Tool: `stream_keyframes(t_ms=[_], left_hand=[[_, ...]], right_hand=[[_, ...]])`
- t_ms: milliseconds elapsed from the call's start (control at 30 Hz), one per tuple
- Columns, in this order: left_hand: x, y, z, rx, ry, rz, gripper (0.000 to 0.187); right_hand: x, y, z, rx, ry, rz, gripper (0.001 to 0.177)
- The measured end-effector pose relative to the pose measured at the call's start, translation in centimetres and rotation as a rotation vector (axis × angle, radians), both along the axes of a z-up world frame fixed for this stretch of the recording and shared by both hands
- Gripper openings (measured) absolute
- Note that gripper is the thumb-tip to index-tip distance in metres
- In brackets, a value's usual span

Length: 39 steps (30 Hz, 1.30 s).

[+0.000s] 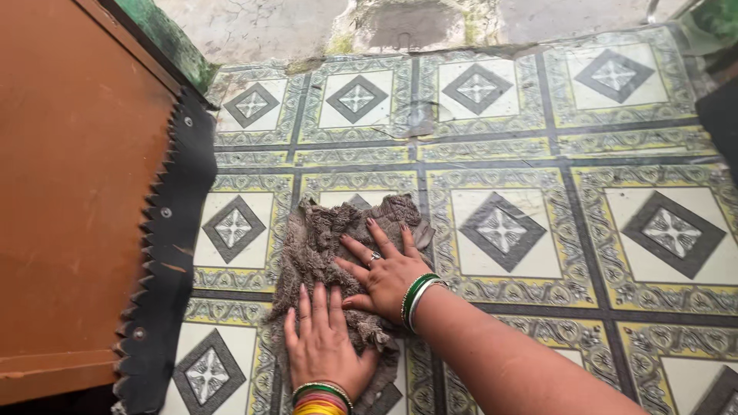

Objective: The person scrubs the tiled floor by hand using a cloth, moving it in circular and back-and-forth motions.

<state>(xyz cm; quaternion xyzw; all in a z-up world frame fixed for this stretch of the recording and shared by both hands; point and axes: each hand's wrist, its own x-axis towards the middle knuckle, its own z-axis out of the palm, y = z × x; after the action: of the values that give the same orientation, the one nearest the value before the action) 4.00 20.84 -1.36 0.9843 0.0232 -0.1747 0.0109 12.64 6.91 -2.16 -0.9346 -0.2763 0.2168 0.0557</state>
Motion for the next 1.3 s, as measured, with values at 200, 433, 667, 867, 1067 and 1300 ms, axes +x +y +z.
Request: stream_keyframes(t_ms=[200, 433, 667, 867, 1067, 1300], left_hand=[[1.3, 0.8, 0.6, -0.057, 0.066, 0.002, 0.115], [2.7, 2.1, 1.1, -0.129, 0.097, -0.056, 0.112], [5.5, 3.5, 1.1, -0.09, 0.073, -0.124, 0.109], [7.1, 4.6, 0.6, -0.122, -0.041, -0.141, 0.109], [8.1, 5.9, 0.0, -0.174, -0.116, -0.122, 0.107], [4.6, 6.1, 0.0, -0.128, -0.143, -0.019, 0.107]], right_hand=[[0.7, 0.9, 0.5, -0.061, 0.03, -0.022, 0.08], [1.3, 1.5, 1.2, -0.145, 0.098, -0.051, 0.081], [2.4, 2.4, 1.4, -0.128, 0.091, -0.182, 0.081], [3.9, 3.0, 1.2, -0.125, 0.069, -0.225, 0.081], [5.7, 4.9, 1.2, -0.183, 0.065, -0.264, 0.08], [4.7, 7.3, 0.9, -0.271, 0.118, -0.13, 0.078]])
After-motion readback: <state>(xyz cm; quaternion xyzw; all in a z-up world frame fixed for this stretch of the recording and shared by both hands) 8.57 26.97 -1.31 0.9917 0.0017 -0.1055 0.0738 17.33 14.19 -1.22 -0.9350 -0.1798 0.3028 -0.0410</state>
